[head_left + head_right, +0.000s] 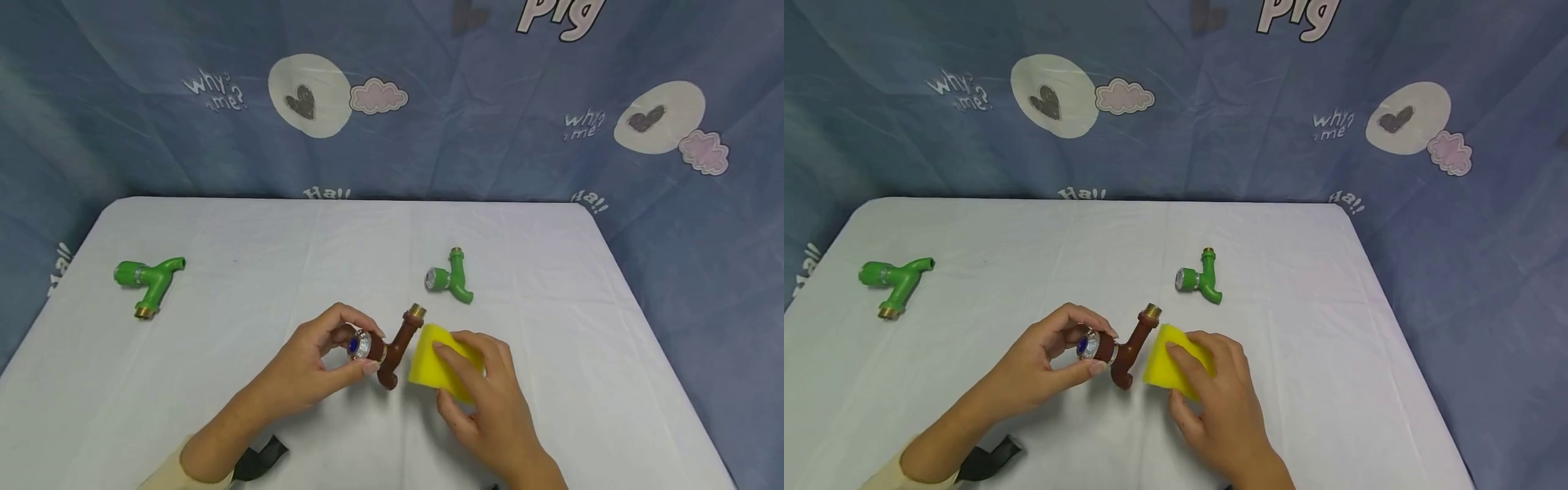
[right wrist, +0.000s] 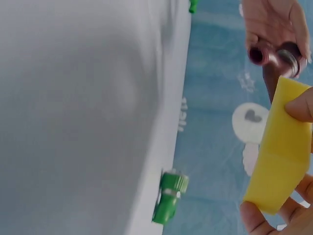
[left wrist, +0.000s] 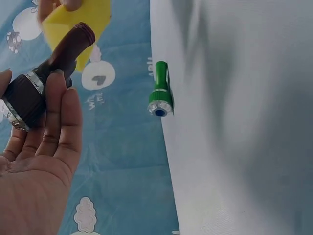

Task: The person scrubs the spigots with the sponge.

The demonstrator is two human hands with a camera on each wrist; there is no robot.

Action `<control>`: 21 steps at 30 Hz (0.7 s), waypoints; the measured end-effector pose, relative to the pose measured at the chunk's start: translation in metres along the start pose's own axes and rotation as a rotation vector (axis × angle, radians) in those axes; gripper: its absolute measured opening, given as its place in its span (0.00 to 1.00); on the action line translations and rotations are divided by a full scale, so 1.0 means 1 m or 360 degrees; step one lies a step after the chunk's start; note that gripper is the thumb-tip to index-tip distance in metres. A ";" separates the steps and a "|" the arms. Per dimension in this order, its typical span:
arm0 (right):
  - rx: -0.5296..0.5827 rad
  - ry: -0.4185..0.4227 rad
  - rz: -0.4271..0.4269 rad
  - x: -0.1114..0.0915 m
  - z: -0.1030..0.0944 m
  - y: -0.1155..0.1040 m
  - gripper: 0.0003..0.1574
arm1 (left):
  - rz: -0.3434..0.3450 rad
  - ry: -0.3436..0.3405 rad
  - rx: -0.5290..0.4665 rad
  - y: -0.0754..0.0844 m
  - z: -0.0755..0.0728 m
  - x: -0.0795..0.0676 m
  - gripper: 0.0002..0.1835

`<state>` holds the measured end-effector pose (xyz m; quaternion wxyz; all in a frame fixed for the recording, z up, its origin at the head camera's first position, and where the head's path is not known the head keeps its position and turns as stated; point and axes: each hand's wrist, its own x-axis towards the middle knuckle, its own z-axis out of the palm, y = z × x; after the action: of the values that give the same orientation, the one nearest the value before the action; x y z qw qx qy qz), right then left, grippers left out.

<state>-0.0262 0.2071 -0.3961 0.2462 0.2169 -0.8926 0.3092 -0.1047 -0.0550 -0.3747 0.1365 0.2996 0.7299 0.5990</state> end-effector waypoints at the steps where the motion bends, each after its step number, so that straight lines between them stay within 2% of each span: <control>1: -0.0018 -0.0014 0.0031 -0.002 -0.002 0.002 0.29 | -0.0007 0.0005 0.0002 0.000 0.000 0.000 0.20; 3: -0.0011 -0.0019 0.0058 -0.004 -0.005 0.003 0.30 | 0.0003 0.0012 0.0009 0.000 0.001 0.001 0.20; 6: 0.0034 -0.0016 0.0044 -0.004 -0.006 0.001 0.30 | 0.0085 0.0028 0.0044 -0.002 0.003 0.003 0.19; 10: 0.0100 0.0029 -0.0054 0.001 -0.002 -0.011 0.25 | 0.0136 0.0052 0.0104 -0.002 0.003 0.004 0.19; 14: 0.0120 0.0075 -0.0199 0.011 -0.001 -0.026 0.24 | 0.0061 0.0047 0.0068 0.004 0.004 0.004 0.21; 17: 0.0128 0.0103 -0.0316 0.018 0.002 -0.034 0.22 | 0.0003 -0.0002 -0.0009 0.008 0.003 0.004 0.23; 21: 0.0090 0.0089 -0.0344 0.022 0.006 -0.037 0.21 | -0.0022 -0.0067 -0.0064 0.007 0.002 0.001 0.22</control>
<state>-0.0251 0.1715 -0.3711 0.2969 0.3099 -0.8477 0.3118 -0.1028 -0.0518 -0.3684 0.1619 0.3043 0.7167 0.6062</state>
